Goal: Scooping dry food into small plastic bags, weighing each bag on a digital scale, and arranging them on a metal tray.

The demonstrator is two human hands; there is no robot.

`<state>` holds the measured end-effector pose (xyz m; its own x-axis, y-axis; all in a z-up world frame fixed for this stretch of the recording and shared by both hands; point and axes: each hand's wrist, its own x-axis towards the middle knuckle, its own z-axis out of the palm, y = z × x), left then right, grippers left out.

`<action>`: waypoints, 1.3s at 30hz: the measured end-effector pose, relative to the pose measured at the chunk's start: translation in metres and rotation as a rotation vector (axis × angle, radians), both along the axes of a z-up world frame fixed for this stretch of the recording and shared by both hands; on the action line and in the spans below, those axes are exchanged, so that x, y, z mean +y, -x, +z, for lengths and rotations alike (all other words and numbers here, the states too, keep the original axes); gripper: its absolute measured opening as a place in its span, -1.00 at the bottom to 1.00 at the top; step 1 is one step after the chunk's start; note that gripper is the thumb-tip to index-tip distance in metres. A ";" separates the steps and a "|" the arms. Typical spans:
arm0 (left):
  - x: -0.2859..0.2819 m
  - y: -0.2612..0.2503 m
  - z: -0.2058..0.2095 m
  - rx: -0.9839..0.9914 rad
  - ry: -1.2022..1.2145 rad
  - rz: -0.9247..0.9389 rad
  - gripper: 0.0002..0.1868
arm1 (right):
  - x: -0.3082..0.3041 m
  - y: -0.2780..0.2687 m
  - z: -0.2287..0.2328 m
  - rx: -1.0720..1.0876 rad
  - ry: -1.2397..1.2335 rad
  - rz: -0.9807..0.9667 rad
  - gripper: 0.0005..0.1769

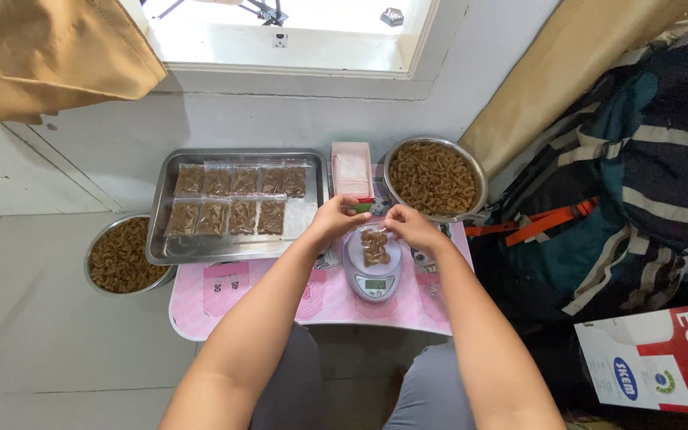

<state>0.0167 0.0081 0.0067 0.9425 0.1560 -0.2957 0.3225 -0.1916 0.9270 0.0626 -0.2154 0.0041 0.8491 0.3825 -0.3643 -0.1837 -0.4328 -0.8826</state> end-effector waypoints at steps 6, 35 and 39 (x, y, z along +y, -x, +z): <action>-0.026 0.042 0.085 0.006 0.265 -0.196 -0.52 | 0.013 0.025 0.071 0.133 -0.288 -0.112 -0.89; 0.015 -0.011 0.044 -0.197 0.481 0.223 -0.72 | 0.092 0.002 0.062 -0.189 -0.458 -0.284 -0.87; 0.006 0.009 0.083 -0.171 0.499 0.144 -0.57 | 0.093 0.004 0.069 -0.209 -0.515 -0.392 -0.89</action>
